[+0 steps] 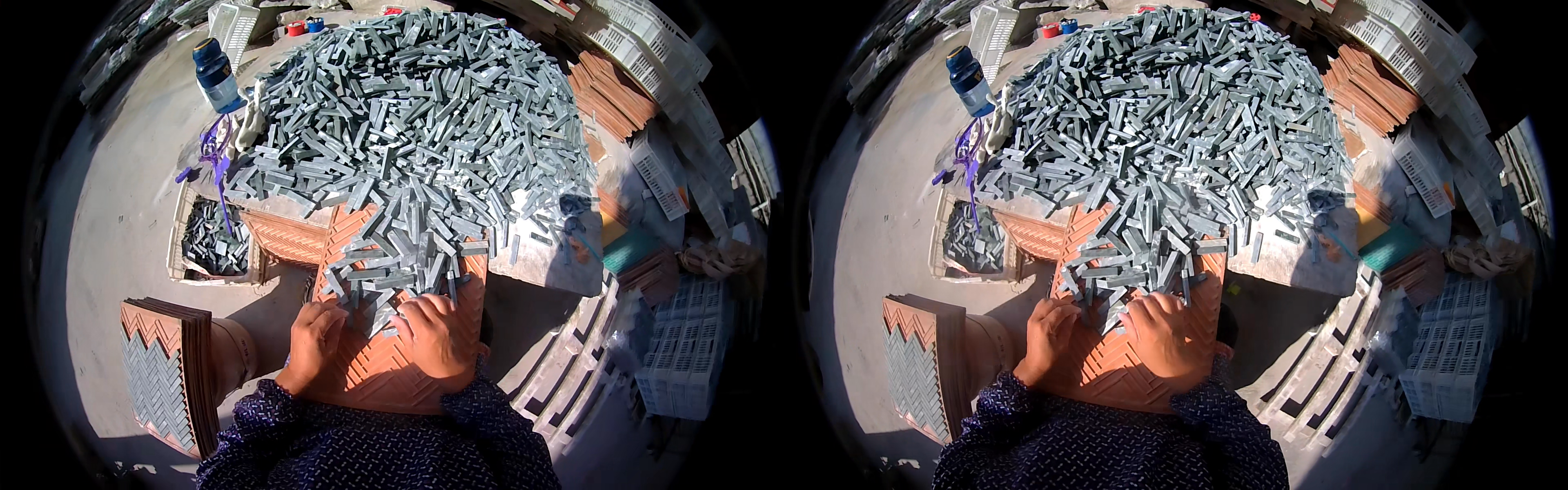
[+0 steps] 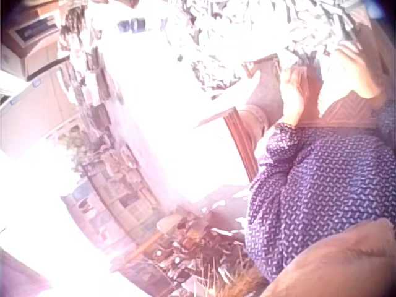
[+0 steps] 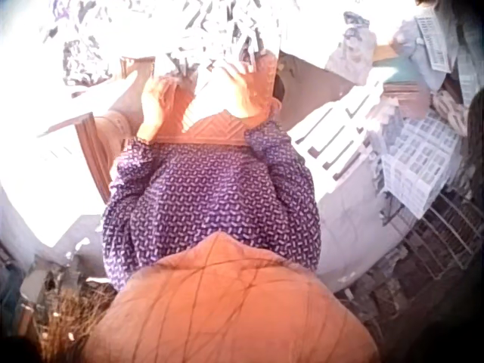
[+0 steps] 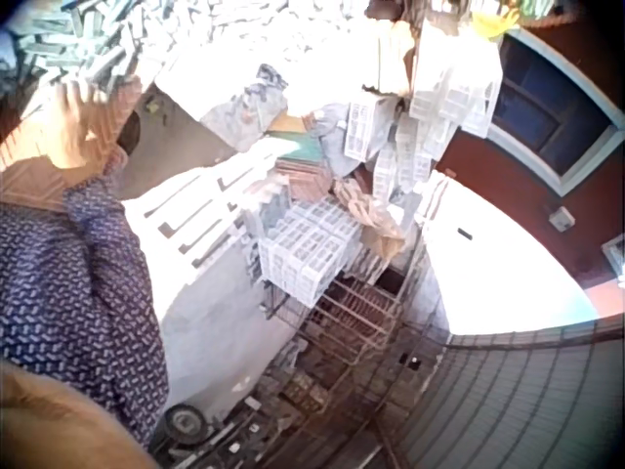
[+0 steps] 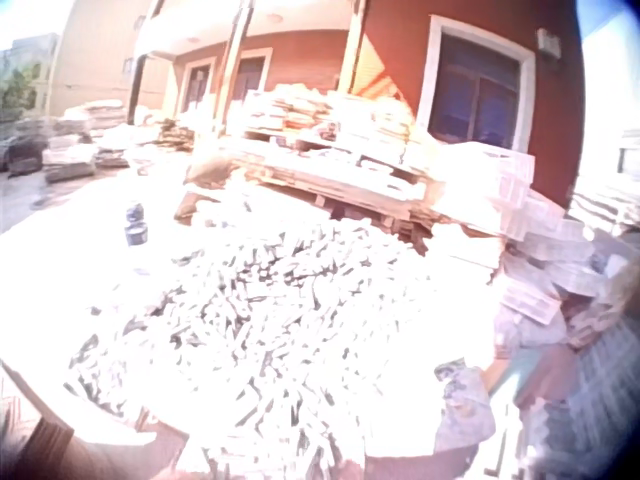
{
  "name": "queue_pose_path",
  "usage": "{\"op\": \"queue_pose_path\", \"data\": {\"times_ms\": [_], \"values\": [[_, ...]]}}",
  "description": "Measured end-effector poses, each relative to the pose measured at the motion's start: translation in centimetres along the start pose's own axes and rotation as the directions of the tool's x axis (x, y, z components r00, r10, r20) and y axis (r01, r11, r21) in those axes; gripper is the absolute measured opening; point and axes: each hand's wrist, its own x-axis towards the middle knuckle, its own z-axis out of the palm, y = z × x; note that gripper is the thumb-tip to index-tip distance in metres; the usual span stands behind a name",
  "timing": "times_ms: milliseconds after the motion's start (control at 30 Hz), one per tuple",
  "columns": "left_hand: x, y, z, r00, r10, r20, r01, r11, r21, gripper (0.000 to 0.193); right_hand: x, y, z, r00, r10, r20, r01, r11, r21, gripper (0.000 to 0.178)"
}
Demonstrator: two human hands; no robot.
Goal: The person arranges small grey rectangular tiles onto a wooden board in a herringbone pattern. They pick tiles from a large pile and place them one by one, occasionally adjusting the position of the tiles to fit the pattern.
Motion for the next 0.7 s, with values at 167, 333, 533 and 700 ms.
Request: {"op": "queue_pose_path", "data": {"times_ms": [167,333,533,700], "values": [[0.9,3.4,2.1,0.996,0.08,0.034,-0.085,0.975,0.207,0.035,-1.9,0.0,3.4,0.998,-0.067,0.016,0.068,0.997,-0.028,0.028],[1.2,3.5,3.0,0.996,0.051,0.072,-0.065,0.976,0.207,0.037,-2.6,1.5,2.2,0.986,-0.158,-0.044,0.164,0.96,0.226,0.023],[1.6,4.1,2.7,0.977,-0.086,0.195,0.05,0.982,0.182,0.039,3.3,2.5,1.4,0.993,-0.095,-0.073,0.096,0.995,0.008,0.027],[-0.5,3.6,3.7,0.988,0.047,0.149,-0.081,0.971,0.225,0.041,1.7,3.3,1.5,0.998,-0.063,-0.008,0.063,0.998,-0.01,0.03]]}}
